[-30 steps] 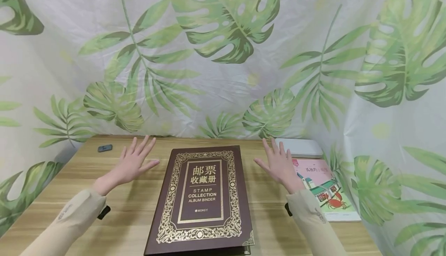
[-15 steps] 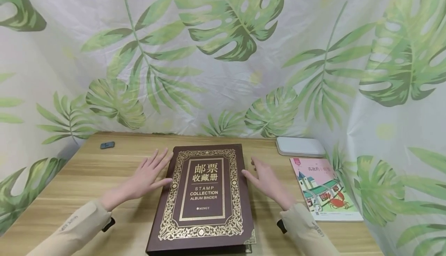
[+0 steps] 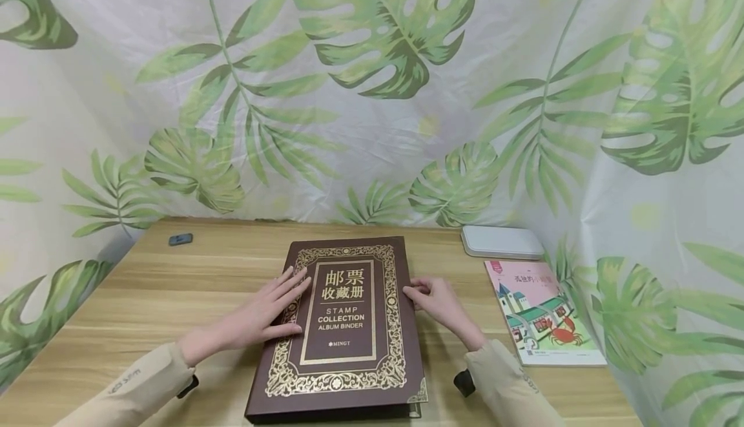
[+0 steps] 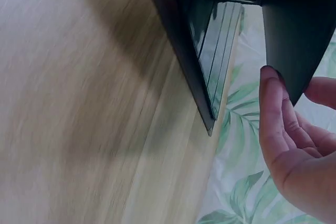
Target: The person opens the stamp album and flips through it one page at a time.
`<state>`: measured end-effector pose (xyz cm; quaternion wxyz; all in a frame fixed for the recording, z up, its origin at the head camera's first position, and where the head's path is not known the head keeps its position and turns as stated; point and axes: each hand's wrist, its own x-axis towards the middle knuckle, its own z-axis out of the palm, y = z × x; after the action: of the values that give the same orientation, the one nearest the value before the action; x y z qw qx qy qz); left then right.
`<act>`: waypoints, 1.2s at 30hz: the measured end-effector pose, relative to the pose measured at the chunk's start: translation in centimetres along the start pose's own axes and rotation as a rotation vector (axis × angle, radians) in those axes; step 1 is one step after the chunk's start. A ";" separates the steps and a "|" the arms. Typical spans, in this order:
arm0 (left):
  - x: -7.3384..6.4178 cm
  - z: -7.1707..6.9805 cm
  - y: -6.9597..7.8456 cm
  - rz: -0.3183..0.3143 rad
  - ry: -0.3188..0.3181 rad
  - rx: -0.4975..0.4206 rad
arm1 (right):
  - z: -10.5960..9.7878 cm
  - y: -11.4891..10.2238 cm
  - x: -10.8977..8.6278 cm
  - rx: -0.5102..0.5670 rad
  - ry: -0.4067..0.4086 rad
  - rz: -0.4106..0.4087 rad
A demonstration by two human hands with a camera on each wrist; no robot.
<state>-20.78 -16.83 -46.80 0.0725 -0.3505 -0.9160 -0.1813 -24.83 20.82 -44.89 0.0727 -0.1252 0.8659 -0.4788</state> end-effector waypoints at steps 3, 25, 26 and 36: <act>-0.1 0.1 0.2 0.008 -0.039 -0.057 | -0.1 -0.2 0.1 0.093 -0.011 0.050; -1.5 -0.8 0.2 -0.081 -0.045 -0.214 | -1.2 -5.9 0.8 0.309 -0.110 -0.097; -1.6 -0.9 0.2 -0.090 -0.043 -0.221 | -1.1 -6.2 0.8 0.319 -0.120 -0.126; -1.0 -2.8 1.9 -0.170 -0.028 -0.308 | 0.9 -9.6 1.0 0.247 -0.052 -0.319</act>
<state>-18.78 -17.23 -43.93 -0.0102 -0.2813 -0.9047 -0.3199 -24.18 14.91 -37.29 0.0333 -0.2631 0.7676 -0.5835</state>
